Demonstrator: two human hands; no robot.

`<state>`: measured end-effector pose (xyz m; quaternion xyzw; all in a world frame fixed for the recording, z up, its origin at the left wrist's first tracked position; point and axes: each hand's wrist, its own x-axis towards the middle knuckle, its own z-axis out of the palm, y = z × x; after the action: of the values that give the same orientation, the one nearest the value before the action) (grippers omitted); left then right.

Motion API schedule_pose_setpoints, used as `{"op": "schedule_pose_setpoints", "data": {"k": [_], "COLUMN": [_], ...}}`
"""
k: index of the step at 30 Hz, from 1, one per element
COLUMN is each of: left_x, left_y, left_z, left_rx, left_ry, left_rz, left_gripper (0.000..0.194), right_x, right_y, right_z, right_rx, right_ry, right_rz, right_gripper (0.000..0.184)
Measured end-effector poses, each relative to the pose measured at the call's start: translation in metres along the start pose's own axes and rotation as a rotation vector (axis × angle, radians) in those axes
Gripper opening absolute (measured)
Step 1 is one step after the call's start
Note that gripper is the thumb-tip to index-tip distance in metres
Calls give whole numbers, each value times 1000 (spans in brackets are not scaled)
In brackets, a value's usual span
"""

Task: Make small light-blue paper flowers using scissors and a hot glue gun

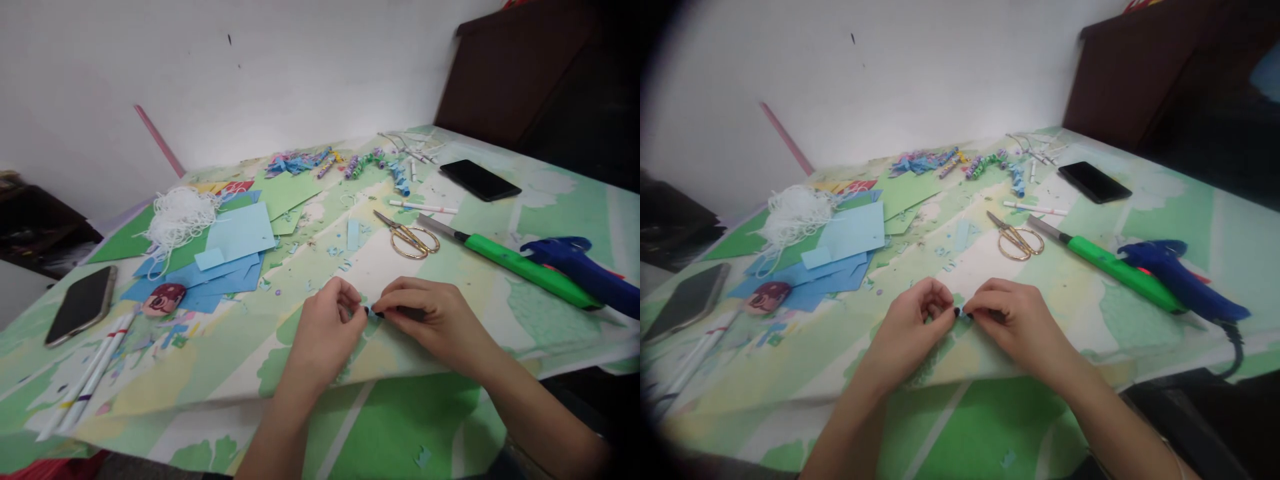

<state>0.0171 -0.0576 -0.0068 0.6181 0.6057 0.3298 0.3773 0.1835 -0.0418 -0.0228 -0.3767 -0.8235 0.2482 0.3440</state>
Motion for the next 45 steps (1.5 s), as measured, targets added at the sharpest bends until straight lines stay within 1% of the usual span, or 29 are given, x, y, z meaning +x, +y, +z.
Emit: {"op": "schedule_pose_setpoints", "data": {"k": [7,13,18,23,27,30,36,41,45], "left_x": [0,0,-1,-3,-3,-3,-3,-4,-7], "left_y": [2,-1,-1,0,1,3,3,1,0], "left_z": [3,7,9,9,7,6,6,6,5], "left_rx": [9,48,79,86,67,69,153,177,218], "left_ry": [-4,50,67,79,72,46,15,2,24], "left_rz": [-18,8,23,13,-1,-7,75,100,129], "left_gripper": [12,12,13,9,7,9,11,13,13], "right_x": [1,1,0,1,1,1,0,-1,0], "right_y": [0,1,1,0,2,3,4,4,4], "right_z": [0,-1,-1,-1,-1,-1,-1,-1,-1], "right_rx": [-14,-11,-25,-2,9,0,-21,-22,-23], "right_ry": [-13,-19,-9,-1,3,-1,-15,-24,-39], "right_rz": [12,17,28,36,23,21,26,49,49], "right_gripper": [21,22,22,22,21,21,23,24,25]}}
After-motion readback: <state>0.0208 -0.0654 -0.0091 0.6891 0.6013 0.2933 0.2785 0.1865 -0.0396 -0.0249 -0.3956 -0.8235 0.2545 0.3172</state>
